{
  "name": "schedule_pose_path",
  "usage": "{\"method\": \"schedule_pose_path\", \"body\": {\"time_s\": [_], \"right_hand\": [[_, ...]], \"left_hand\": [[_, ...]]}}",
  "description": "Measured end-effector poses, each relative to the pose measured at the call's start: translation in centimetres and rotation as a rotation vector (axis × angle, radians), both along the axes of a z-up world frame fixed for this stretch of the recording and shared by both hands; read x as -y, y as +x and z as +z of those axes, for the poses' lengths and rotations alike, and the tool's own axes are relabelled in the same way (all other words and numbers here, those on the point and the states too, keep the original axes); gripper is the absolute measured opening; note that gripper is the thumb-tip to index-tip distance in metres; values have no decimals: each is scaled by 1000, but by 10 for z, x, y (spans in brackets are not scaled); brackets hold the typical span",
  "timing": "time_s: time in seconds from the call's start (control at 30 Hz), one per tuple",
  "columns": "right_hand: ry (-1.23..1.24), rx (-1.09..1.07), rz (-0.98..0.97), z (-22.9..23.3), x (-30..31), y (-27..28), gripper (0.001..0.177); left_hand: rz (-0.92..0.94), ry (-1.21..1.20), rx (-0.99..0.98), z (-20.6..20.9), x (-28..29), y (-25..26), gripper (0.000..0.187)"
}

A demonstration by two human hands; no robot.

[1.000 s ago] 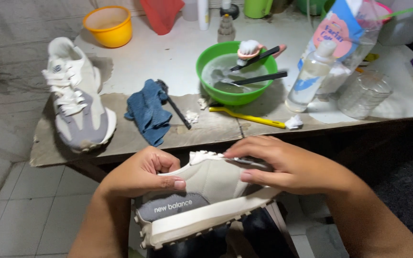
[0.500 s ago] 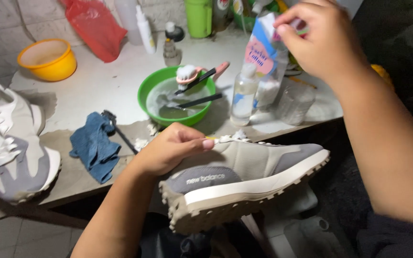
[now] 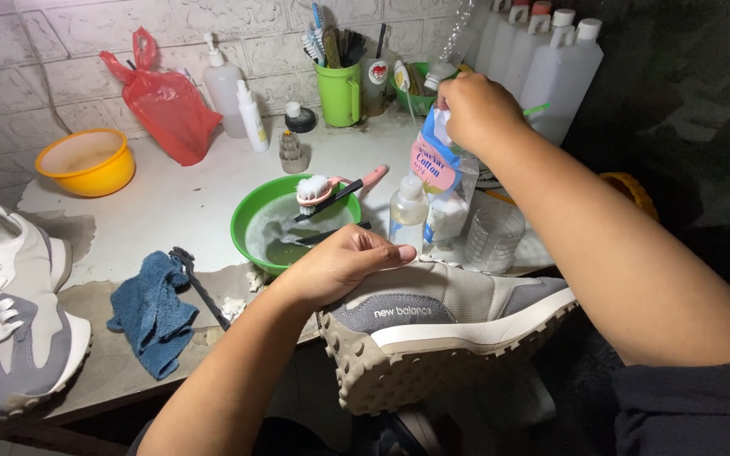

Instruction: The person cleans a pair of white and gray sneakers by scrubbing the soles and uppers with a brush and wiping them with a cloth. The person also applies a liquid from a bottle onto a cotton pad and rubs it on the shoe's sole.

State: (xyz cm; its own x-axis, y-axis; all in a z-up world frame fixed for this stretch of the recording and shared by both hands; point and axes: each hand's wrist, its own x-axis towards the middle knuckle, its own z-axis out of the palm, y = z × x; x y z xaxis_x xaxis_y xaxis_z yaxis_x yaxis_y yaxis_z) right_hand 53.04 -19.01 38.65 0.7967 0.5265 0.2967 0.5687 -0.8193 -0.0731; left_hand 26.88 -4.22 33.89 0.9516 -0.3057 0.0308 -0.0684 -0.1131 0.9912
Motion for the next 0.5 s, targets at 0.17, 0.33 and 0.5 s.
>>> {"method": "schedule_pose_path", "body": {"time_s": [0.17, 0.33, 0.5], "right_hand": [[40, 97, 46, -12, 9, 18, 34], [140, 118, 226, -8, 14, 10, 24], [-97, -51, 44, -30, 4, 35, 54]], "left_hand": [[5, -1, 5, -7, -4, 3, 57], [12, -17, -27, -8, -4, 1, 57], [32, 11, -18, -8, -1, -1, 58]]}}
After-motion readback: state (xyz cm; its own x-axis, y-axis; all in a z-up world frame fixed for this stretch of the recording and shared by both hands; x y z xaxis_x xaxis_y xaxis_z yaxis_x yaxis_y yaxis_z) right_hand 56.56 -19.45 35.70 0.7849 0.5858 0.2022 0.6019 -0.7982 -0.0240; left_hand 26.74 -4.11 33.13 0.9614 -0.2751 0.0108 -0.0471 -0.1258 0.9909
